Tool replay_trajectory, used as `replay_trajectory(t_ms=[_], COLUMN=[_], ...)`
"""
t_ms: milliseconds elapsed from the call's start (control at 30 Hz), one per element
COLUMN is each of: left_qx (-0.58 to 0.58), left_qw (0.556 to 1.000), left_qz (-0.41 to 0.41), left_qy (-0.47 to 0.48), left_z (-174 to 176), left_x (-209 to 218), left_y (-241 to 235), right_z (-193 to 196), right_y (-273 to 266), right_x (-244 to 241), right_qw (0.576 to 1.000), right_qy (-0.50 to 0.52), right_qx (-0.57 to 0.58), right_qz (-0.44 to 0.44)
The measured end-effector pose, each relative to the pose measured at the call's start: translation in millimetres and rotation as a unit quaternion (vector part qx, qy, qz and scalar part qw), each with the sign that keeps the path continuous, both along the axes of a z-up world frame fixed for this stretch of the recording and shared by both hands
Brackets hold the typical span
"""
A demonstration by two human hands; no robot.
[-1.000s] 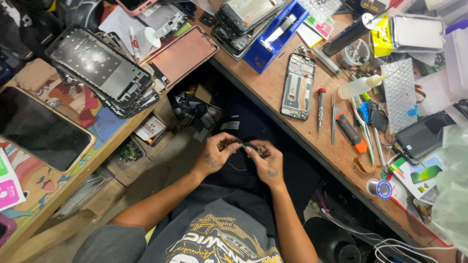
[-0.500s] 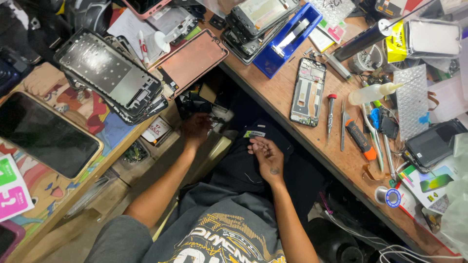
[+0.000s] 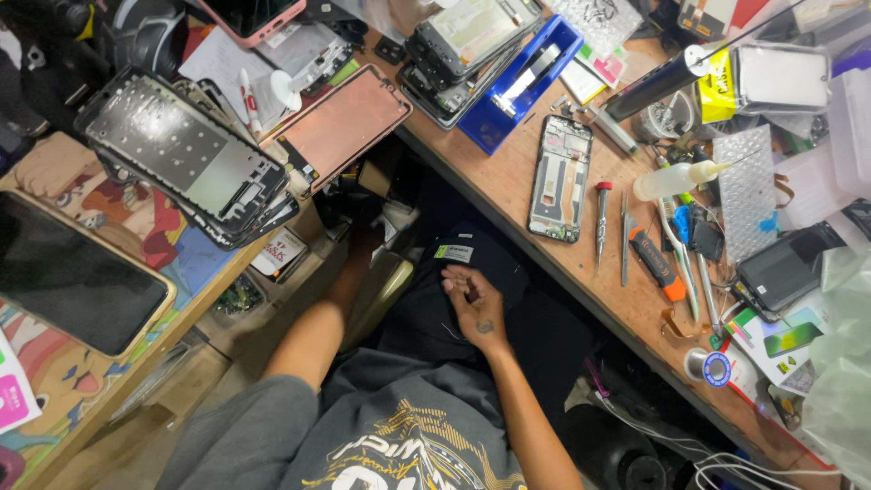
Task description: The person uses a screwdriver to remove screws from a disassembled smartphone, then uses tweezers to lift and remove a small circuit board. They wipe the phone's interior with a cloth and continue unscrewing components.
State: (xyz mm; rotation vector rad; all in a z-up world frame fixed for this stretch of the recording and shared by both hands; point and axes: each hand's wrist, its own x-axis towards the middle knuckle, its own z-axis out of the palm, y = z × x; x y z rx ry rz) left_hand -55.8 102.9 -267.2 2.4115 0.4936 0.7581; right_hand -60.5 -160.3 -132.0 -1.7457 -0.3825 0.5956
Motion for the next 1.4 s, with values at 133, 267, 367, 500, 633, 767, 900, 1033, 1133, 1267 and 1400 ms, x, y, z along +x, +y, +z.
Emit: replay_trajectory(t_ms=[133, 267, 367, 500, 633, 767, 900, 1033, 1133, 1267, 1400], left_qx=[-0.141, -0.336, -0.421, -0.396, -0.257, -0.136, -0.123, -0.118, -0.123, -0.128, -0.131], left_qw=[0.988, 0.940, 0.907, 0.912, 0.926, 0.943, 0.952, 0.956, 0.956, 0.954, 0.955], left_qz=[-0.015, -0.017, -0.019, -0.080, -0.207, -0.265, -0.263, -0.252, -0.250, -0.249, -0.250], left_qy=[0.061, 0.058, 0.006, -0.070, -0.182, -0.149, -0.094, -0.096, -0.095, -0.104, -0.096], left_z=[-17, 12, 85, 203, 282, 302, 294, 286, 285, 285, 284], left_x=[-35, -49, -32, -25, -15, 11, 24, 25, 26, 26, 27], left_y=[-13, -34, -44, -80, -107, -120, -130, -134, -135, -133, -133], right_z=[8, 53, 106, 166, 192, 196, 193, 194, 198, 206, 209], right_y=[-4, -11, -24, -42, -46, -51, -53, -53, -50, -47, -46], right_x=[-1, 4, 15, 42, 70, 87, 104, 118, 124, 131, 134], right_qw=[0.999, 0.999, 0.989, 0.951, 0.911, 0.912, 0.885, 0.874, 0.855, 0.850, 0.828], right_qy=[0.050, 0.004, -0.128, -0.306, -0.391, -0.392, -0.449, -0.468, -0.490, -0.480, -0.503], right_qx=[0.019, -0.039, -0.034, -0.048, -0.112, -0.121, -0.121, -0.110, -0.141, -0.162, -0.178], right_qz=[0.002, 0.034, 0.058, 0.000, -0.059, -0.025, 0.020, 0.073, 0.098, 0.148, 0.174])
